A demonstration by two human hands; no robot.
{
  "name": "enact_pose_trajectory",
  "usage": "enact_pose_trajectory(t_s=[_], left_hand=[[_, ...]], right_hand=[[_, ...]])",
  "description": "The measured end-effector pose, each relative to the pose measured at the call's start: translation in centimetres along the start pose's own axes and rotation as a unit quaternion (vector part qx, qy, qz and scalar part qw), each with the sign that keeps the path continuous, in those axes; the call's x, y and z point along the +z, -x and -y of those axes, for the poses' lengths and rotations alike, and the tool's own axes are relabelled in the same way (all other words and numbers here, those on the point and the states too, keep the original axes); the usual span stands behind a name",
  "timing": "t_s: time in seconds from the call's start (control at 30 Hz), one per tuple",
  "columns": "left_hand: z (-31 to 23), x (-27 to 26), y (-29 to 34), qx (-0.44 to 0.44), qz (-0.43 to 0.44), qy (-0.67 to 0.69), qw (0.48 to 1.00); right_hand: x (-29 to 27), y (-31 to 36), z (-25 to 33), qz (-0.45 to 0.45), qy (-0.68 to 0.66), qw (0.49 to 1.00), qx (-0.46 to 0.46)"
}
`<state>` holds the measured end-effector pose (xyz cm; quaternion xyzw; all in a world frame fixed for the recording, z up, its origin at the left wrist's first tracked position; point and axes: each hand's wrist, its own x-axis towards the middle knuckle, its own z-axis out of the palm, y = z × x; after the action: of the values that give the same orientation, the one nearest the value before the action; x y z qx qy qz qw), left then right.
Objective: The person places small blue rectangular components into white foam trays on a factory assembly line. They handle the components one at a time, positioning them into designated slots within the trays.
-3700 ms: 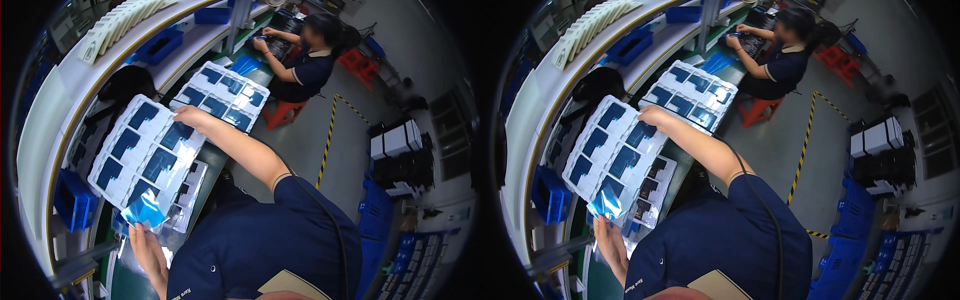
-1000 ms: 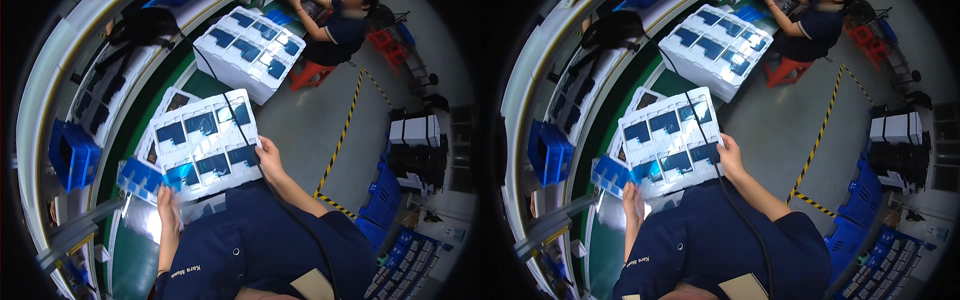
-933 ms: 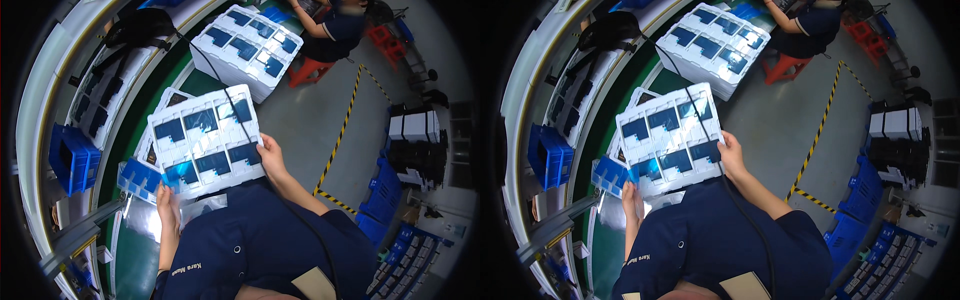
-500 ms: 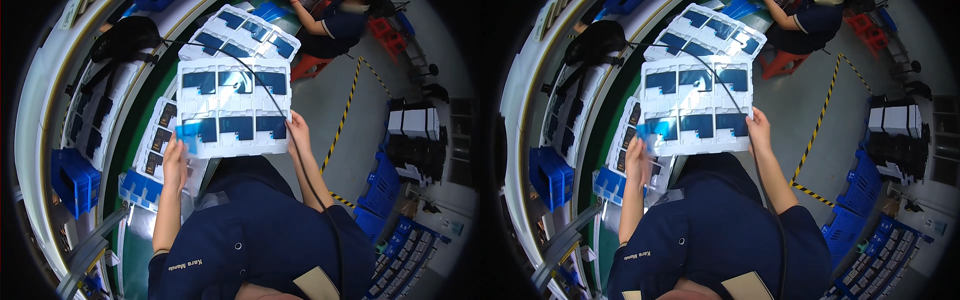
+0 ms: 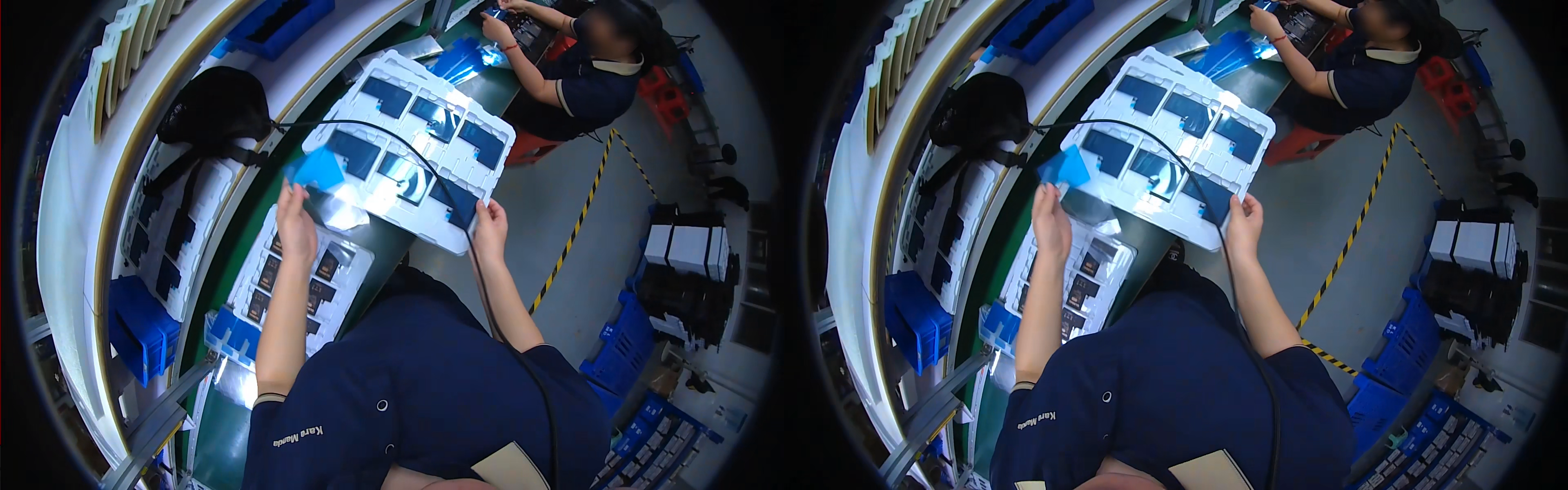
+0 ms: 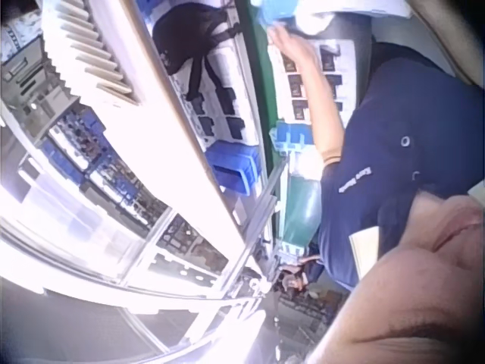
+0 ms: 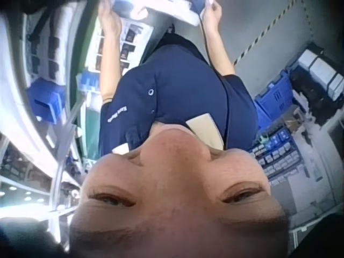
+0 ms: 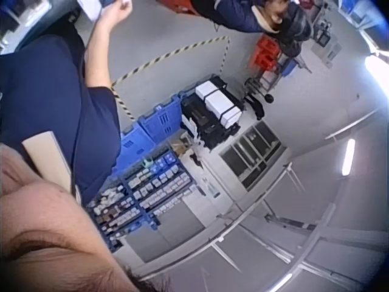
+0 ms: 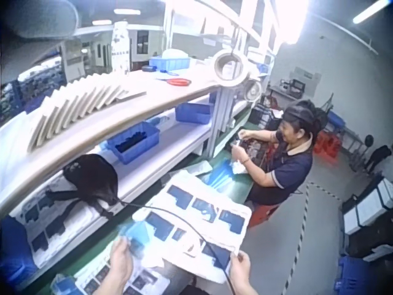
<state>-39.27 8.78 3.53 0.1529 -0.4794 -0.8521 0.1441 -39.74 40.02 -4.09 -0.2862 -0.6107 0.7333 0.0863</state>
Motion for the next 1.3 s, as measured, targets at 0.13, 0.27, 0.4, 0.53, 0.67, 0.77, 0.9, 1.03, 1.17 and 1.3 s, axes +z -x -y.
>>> enact_pose_trajectory(t_s=[0.13,0.27,0.4,0.53,0.67,0.77,0.9,1.03,1.17,1.3], left_hand=[[3.1,0.6,-0.1,-0.054,0.081,-0.021,0.995],[3.8,1.2,-2.3,0.126,0.131,-0.375,0.909],[5.1,0.7,-4.3,0.155,0.196,-0.478,0.842],[5.8,0.9,-4.9,0.212,0.224,-0.537,0.785],[4.8,-1.1,-3.7,-0.04,0.094,-0.21,0.972],[3.3,-0.8,-0.8,-0.015,0.0,-0.163,0.987],[5.2,-6.2,0.6,-0.168,-0.058,-0.049,0.983],[9.7,-11.8,2.4,-0.244,-0.193,-0.026,0.95],[11.9,-14.4,3.9,-0.212,-0.187,-0.144,0.948],[11.3,-12.0,4.1,-0.203,-0.19,-0.179,0.944]], right_hand=[[4.5,2.2,2.3,0.022,-0.011,1.0,-0.016],[2.5,0.1,2.5,-0.009,0.226,0.967,-0.119],[3.3,-6.7,6.9,-0.028,0.318,0.876,-0.363],[6.6,-11.1,8.6,-0.035,0.55,0.741,-0.384],[7.6,-11.3,7.3,-0.048,0.548,0.723,-0.418],[7.4,-10.8,7.9,-0.035,0.526,0.756,-0.388],[6.9,-11.1,7.4,-0.042,0.523,0.759,-0.386],[7.0,-10.8,7.9,-0.035,0.526,0.759,-0.382],[7.1,-10.9,7.5,-0.037,0.533,0.754,-0.383],[7.0,-11.0,7.8,-0.034,0.538,0.757,-0.368]])
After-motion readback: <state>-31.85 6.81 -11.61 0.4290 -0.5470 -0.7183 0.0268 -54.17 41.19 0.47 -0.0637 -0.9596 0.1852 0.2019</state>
